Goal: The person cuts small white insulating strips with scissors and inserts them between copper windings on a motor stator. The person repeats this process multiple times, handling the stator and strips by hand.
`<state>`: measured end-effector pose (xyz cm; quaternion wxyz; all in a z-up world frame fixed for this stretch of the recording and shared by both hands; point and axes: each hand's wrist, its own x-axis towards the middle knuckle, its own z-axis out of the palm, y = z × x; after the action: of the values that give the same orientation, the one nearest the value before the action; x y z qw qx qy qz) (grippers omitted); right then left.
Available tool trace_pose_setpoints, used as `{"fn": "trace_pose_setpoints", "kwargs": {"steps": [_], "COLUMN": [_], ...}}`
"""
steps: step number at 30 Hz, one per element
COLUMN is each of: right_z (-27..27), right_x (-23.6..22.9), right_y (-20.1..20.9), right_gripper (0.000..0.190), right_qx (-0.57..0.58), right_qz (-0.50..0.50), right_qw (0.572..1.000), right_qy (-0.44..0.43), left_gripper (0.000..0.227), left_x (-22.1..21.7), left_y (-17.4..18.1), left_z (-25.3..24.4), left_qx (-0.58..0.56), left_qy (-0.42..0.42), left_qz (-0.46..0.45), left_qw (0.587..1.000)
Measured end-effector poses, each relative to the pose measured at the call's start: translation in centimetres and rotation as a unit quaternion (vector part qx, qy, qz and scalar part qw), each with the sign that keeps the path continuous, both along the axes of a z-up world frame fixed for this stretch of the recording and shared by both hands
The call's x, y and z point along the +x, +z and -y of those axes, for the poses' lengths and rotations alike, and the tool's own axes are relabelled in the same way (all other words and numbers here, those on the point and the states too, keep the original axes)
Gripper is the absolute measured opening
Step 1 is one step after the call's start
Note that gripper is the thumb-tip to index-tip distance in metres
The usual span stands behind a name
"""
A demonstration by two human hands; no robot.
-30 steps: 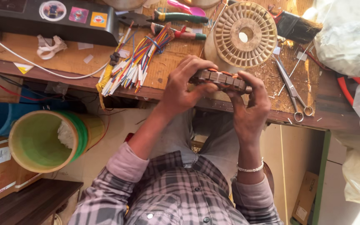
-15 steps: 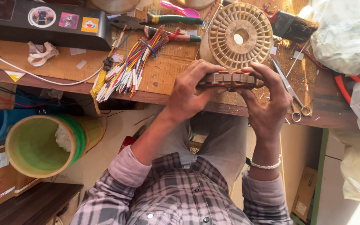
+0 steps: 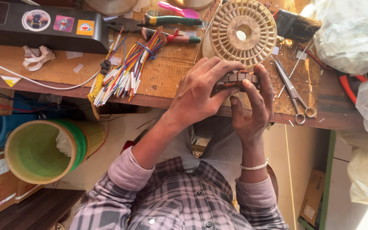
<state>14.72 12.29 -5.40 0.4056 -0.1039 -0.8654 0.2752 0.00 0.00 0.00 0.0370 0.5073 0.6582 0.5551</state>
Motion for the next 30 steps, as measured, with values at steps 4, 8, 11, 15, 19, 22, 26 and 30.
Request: {"fn": "trace_pose_setpoints", "kwargs": {"steps": [4, 8, 11, 15, 19, 22, 26, 30], "right_z": [0.1, 0.7, 1.2, 1.1, 0.7, -0.2, -5.3, -9.2], "right_x": [-0.1, -0.3, -0.7, -1.7, -1.1, -0.3, 1.5, 3.3], "right_y": [-0.4, 0.0, 1.0, 2.2, 2.8, 3.4, 3.7, 2.2], "right_gripper": [0.032, 0.028, 0.030, 0.040, 0.046, 0.054, 0.041, 0.026], "right_qx": [-0.034, -0.086, -0.146, -0.149, -0.121, -0.100, -0.170, -0.146], "right_qz": [-0.014, -0.040, -0.049, -0.075, -0.015, 0.006, -0.038, 0.138], "right_qw": [0.999, 0.995, 0.988, 0.986, 0.992, 0.995, 0.976, 0.964], "right_qy": [-0.013, -0.013, -0.005, 0.000, 0.020, 0.027, -0.133, -0.174], "left_gripper": [0.050, 0.054, 0.048, 0.045, 0.045, 0.052, 0.072, 0.085], "left_x": [0.0, 0.2, 0.1, 0.1, -0.1, -1.1, -1.0, -1.3], "left_y": [0.1, 0.3, 0.2, -0.1, -0.3, 0.2, -0.2, -0.1], "left_z": [-0.3, -0.4, -0.5, -0.9, -0.9, -0.5, 0.2, 0.1], "left_qx": [-0.009, -0.014, -0.007, -0.021, 0.005, 0.005, 0.004, -0.033], "left_qy": [-0.005, -0.002, 0.005, 0.009, 0.016, -0.015, -0.035, -0.072], "left_qz": [0.003, -0.003, 0.003, 0.009, 0.033, 0.030, 0.021, -0.030], "left_qw": [1.000, 1.000, 1.000, 1.000, 0.999, 0.999, 0.999, 0.996]}}
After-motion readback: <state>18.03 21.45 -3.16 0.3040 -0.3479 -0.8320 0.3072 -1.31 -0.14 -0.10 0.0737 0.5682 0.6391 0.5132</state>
